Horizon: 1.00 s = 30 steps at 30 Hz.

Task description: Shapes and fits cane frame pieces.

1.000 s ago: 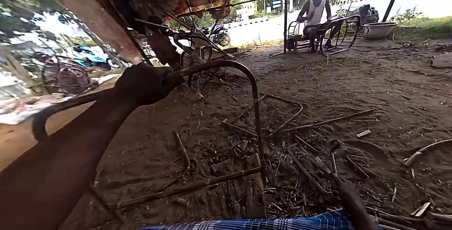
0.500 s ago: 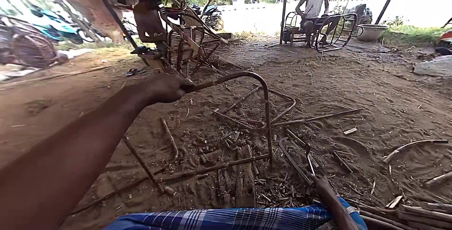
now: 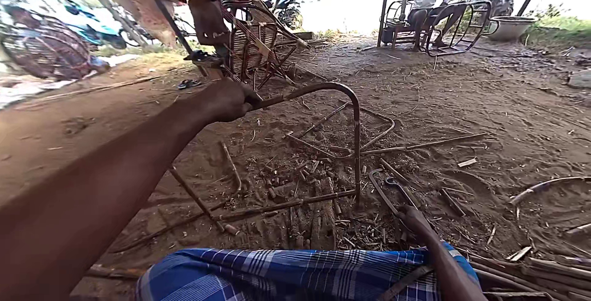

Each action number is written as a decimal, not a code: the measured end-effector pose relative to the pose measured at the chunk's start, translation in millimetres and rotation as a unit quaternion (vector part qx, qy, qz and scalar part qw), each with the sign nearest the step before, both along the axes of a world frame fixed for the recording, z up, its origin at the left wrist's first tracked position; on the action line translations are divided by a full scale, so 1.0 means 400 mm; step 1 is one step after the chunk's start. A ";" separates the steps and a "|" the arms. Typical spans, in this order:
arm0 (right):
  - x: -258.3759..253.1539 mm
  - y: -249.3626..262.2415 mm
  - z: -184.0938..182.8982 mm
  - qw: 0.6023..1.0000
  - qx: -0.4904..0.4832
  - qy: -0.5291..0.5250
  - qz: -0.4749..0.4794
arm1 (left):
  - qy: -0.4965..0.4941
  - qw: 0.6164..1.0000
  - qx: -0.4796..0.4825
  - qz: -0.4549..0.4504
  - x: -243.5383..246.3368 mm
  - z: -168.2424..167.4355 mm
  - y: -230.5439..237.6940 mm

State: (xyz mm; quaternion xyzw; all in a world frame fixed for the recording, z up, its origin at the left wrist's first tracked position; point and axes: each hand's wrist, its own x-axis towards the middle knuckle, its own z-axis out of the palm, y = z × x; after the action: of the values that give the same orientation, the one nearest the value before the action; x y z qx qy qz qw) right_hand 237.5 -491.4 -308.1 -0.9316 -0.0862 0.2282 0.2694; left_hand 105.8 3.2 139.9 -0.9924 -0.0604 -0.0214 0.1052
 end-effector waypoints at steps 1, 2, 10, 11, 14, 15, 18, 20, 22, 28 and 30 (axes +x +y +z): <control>0.007 0.014 0.004 0.999 0.029 0.012 0.017 | -0.002 1.000 0.008 0.000 -0.001 0.003 -0.009; 0.014 0.031 0.013 0.998 0.056 0.018 0.028 | -0.001 1.000 0.017 0.005 0.000 0.004 -0.018; -0.006 0.188 0.056 0.940 0.328 0.087 -0.035 | 0.005 0.996 0.071 0.049 -0.023 -0.041 -0.075; -0.028 0.195 0.035 0.909 0.384 0.144 -0.071 | -0.003 0.996 0.085 0.043 -0.035 -0.031 -0.084; -0.109 0.188 -0.011 0.837 0.419 0.297 -0.190 | -0.039 0.993 0.107 -0.017 -0.081 0.012 -0.134; -0.133 0.189 -0.021 0.819 0.423 0.326 -0.209 | -0.059 0.991 0.111 -0.042 -0.096 0.028 -0.155; -0.163 0.215 -0.038 0.774 0.460 0.371 -0.228 | -0.150 0.972 0.101 -0.150 -0.123 0.069 -0.198; -0.180 0.257 -0.032 0.737 0.493 0.358 -0.293 | -0.202 0.955 0.092 -0.196 -0.140 0.092 -0.201; -0.195 0.294 -0.008 0.698 0.537 0.320 -0.350 | -0.249 0.956 0.034 -0.152 -0.164 0.110 -0.184; -0.234 0.323 0.063 0.693 0.594 0.289 -0.289 | -0.142 0.771 -0.568 0.252 -0.272 0.043 -0.205; -0.239 0.342 0.085 0.784 0.514 0.259 -0.231 | -0.028 0.835 -0.492 0.245 -0.300 -0.016 -0.197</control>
State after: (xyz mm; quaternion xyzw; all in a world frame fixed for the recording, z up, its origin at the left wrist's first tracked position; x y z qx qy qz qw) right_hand 142.0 -354.7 -274.2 -0.5527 0.1004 0.3138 0.7655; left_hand -14.1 -75.6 133.5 -0.8646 -0.3073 0.0096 -0.3974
